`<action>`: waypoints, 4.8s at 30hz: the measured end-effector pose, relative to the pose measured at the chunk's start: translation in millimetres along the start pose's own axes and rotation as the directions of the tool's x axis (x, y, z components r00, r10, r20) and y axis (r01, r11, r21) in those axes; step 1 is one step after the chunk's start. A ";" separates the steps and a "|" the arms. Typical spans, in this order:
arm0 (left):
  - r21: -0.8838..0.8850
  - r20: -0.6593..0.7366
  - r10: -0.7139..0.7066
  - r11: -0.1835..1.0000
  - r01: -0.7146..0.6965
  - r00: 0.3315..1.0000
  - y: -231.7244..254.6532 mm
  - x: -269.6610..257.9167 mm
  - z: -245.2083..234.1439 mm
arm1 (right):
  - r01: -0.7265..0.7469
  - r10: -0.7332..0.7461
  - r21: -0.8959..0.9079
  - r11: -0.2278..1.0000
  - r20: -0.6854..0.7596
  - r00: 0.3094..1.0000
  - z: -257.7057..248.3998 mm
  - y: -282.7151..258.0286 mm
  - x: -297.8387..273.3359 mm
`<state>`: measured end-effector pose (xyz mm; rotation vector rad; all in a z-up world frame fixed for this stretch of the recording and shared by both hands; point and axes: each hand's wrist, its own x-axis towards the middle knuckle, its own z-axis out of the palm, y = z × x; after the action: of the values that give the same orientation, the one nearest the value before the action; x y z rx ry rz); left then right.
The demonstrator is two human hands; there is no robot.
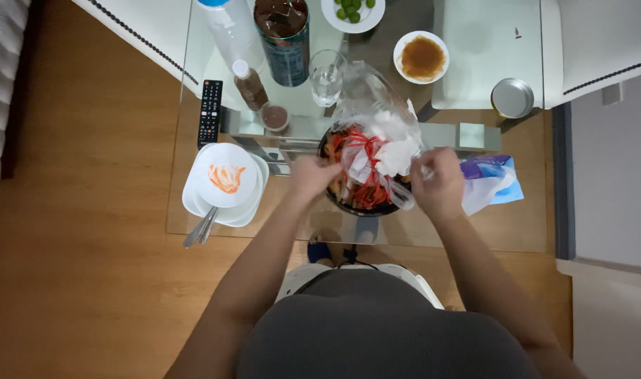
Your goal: Clean up food items and containers from a glass dining table.
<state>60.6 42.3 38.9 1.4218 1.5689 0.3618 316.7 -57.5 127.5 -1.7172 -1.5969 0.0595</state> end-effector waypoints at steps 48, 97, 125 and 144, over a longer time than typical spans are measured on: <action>0.463 -0.439 0.190 0.886 0.040 0.878 -122.2 51.1 34.0 | 0.362 -0.381 0.123 0.924 0.387 0.840 41.1 60.5 -106.7; -0.168 -0.223 0.185 0.960 -0.225 0.957 -19.9 25.8 59.2 | 0.404 -0.417 0.121 0.907 0.404 0.814 61.9 63.5 -112.5; -0.677 0.017 -0.183 0.722 0.146 0.983 -62.8 -13.6 51.7 | -0.337 0.331 0.091 0.937 0.071 0.941 17.0 244.9 77.9; -0.965 0.103 -0.211 0.216 0.149 0.972 -43.7 -66.6 23.9 | -0.584 0.802 -0.590 0.558 0.201 0.563 1.4 314.9 157.8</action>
<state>44.1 -37.8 23.6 0.1812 1.0758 1.0351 610.3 107.4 24.3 -2.8485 -1.1041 0.5745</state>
